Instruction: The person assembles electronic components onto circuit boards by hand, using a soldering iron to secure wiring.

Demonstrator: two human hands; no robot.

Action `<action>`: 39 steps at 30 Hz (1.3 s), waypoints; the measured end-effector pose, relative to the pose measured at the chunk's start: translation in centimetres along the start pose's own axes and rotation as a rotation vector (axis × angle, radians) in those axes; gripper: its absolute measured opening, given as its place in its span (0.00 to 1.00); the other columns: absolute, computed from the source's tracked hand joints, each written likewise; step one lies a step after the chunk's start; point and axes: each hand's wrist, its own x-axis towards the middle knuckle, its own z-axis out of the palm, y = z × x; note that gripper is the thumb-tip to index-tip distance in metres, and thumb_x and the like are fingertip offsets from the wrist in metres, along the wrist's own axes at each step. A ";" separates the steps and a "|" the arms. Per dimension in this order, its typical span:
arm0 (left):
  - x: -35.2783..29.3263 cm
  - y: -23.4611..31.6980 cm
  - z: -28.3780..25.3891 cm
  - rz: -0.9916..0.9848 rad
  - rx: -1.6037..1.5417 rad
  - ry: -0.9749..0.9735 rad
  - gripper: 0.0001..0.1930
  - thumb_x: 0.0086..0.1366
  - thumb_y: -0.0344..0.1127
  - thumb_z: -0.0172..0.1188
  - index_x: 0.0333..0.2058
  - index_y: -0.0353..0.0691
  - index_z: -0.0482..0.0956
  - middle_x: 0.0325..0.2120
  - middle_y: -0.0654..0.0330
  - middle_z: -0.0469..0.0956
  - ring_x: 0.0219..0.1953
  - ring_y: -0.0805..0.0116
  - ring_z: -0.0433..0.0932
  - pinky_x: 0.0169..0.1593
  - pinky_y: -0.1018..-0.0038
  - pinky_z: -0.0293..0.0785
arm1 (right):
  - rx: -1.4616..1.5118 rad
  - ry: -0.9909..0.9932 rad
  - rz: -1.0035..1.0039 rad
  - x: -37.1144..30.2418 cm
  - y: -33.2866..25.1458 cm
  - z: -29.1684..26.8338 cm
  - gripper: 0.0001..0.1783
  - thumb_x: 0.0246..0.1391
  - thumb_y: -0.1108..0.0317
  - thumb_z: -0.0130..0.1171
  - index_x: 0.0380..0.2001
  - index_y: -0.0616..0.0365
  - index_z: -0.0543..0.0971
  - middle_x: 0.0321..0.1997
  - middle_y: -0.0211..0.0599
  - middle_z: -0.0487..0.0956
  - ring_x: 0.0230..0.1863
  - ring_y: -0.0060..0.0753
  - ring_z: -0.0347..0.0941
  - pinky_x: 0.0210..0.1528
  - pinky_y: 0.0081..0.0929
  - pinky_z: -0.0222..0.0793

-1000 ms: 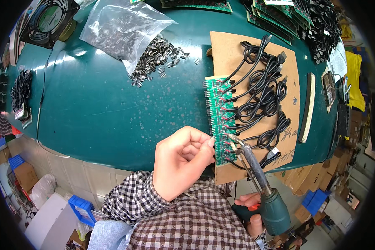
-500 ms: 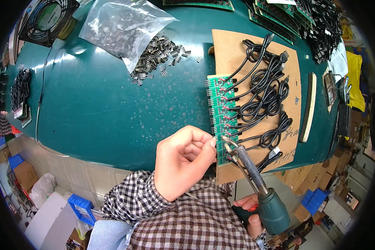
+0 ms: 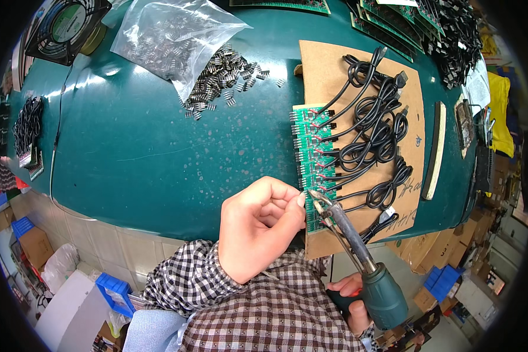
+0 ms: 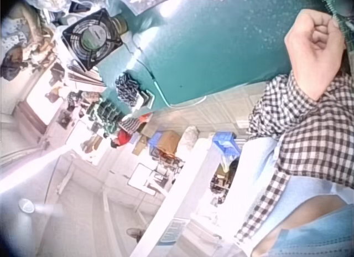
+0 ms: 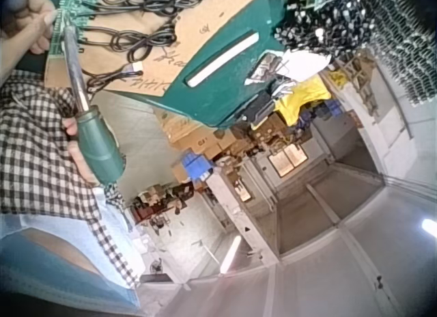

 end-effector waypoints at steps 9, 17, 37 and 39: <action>0.0 0.1 0.1 -0.005 -0.008 0.004 0.04 0.58 0.26 0.52 0.30 0.31 0.69 0.23 0.58 0.76 0.25 0.76 0.76 0.28 0.82 0.74 | -0.003 -0.055 0.009 -0.1 0.1 -0.3 0.29 0.43 0.44 0.56 0.24 0.64 0.67 0.24 0.40 0.67 0.31 0.35 0.69 0.38 0.41 0.72; 0.0 0.1 0.2 -0.003 -0.004 0.018 0.04 0.58 0.26 0.53 0.30 0.31 0.69 0.23 0.58 0.76 0.25 0.75 0.76 0.28 0.82 0.75 | 0.050 -0.024 0.034 -0.8 0.7 -0.7 0.31 0.43 0.47 0.59 0.34 0.67 0.66 0.22 0.38 0.68 0.30 0.36 0.70 0.39 0.45 0.71; -0.8 0.3 -0.1 -0.079 -0.155 0.017 0.06 0.60 0.27 0.51 0.33 0.30 0.71 0.28 0.60 0.75 0.29 0.79 0.75 0.33 0.84 0.74 | 0.056 0.148 -0.063 -0.6 0.2 0.6 0.32 0.44 0.44 0.56 0.31 0.69 0.65 0.27 0.45 0.69 0.29 0.37 0.72 0.36 0.36 0.75; -0.5 0.2 -0.1 -0.072 -0.137 0.003 0.06 0.60 0.27 0.51 0.33 0.30 0.71 0.28 0.60 0.75 0.28 0.80 0.75 0.33 0.84 0.74 | 0.050 0.057 -0.025 -0.4 0.1 0.2 0.32 0.44 0.44 0.56 0.30 0.68 0.65 0.28 0.46 0.70 0.30 0.38 0.72 0.36 0.37 0.74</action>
